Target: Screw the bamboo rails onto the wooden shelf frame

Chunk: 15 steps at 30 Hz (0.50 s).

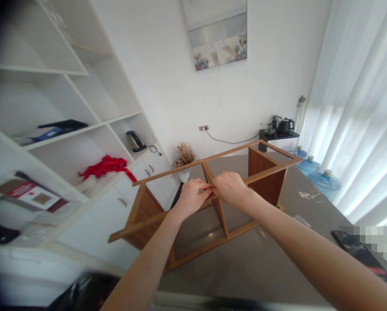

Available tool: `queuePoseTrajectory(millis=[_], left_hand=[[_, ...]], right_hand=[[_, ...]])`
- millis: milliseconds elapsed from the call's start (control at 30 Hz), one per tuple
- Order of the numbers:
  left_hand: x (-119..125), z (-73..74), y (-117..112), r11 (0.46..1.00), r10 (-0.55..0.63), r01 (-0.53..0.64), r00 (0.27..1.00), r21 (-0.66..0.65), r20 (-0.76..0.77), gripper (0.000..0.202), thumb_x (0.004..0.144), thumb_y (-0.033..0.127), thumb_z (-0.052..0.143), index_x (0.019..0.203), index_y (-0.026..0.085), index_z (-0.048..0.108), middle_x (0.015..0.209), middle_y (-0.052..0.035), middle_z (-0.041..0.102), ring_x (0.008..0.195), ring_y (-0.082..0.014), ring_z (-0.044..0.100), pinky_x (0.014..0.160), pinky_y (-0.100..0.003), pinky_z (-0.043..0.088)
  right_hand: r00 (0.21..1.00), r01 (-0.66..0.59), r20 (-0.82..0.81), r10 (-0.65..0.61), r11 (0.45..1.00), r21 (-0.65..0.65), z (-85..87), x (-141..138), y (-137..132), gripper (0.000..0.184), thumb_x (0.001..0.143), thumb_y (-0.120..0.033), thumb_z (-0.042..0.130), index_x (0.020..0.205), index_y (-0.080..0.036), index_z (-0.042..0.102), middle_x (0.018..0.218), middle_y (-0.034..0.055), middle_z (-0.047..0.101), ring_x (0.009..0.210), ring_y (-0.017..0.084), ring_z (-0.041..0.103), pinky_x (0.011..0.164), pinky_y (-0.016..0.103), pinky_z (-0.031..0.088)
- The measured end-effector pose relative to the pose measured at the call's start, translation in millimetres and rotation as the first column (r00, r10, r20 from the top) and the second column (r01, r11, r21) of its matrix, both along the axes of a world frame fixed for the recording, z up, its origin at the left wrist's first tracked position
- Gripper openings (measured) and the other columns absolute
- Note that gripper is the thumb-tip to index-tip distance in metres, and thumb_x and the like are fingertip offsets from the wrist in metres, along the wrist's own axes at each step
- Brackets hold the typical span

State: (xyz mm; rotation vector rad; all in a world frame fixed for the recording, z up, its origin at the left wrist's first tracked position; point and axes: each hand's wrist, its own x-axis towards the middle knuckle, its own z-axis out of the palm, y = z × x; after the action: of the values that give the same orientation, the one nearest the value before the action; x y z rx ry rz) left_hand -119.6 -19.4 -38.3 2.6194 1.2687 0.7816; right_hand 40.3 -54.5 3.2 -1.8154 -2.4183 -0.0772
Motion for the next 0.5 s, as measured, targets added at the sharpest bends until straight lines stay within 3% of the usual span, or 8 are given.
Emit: queuePoseTrajectory(millis=[200,367,500], left_hand=[[-2.3,-3.3,4.0,0.997,0.079,-0.081,0.990,0.007,0.115,0.023,0.089,0.021,0.052,0.105,0.019,0.068,0.104,-0.0056,0.069,0.097,-0.0172,0.061,0.087,-0.030,0.045],[-6.2,-12.3,-2.6,0.995,0.095,-0.095,0.995,0.009,0.016,0.024,0.090,0.023,0.048,0.083,0.019,0.071,0.086,-0.0051,0.070,0.082,-0.0177,0.063,0.077,-0.029,0.045],[-4.2,-15.2,-8.7,0.995,0.095,-0.094,0.994,0.021,-0.047,0.028,0.091,0.025,0.046,0.076,0.019,0.069,0.081,-0.0057,0.070,0.077,-0.0195,0.063,0.073,-0.031,0.043]], right_hand=[[0.985,0.164,-0.027,-0.168,0.980,-0.108,-1.8,-3.2,12.0,0.030,0.084,-0.034,0.048,0.090,-0.017,0.071,0.088,0.0135,0.072,0.084,0.028,0.069,0.068,0.034,0.048],[0.980,0.190,-0.026,-0.196,0.971,-0.144,2.1,-0.5,13.7,0.032,0.084,-0.038,0.048,0.090,-0.017,0.072,0.088,0.0150,0.072,0.085,0.028,0.068,0.069,0.035,0.048],[0.995,0.098,-0.021,-0.101,0.990,-0.100,10.7,7.5,9.4,0.031,0.089,-0.036,0.046,0.091,-0.020,0.073,0.095,0.0125,0.071,0.095,0.026,0.064,0.076,0.035,0.046]])
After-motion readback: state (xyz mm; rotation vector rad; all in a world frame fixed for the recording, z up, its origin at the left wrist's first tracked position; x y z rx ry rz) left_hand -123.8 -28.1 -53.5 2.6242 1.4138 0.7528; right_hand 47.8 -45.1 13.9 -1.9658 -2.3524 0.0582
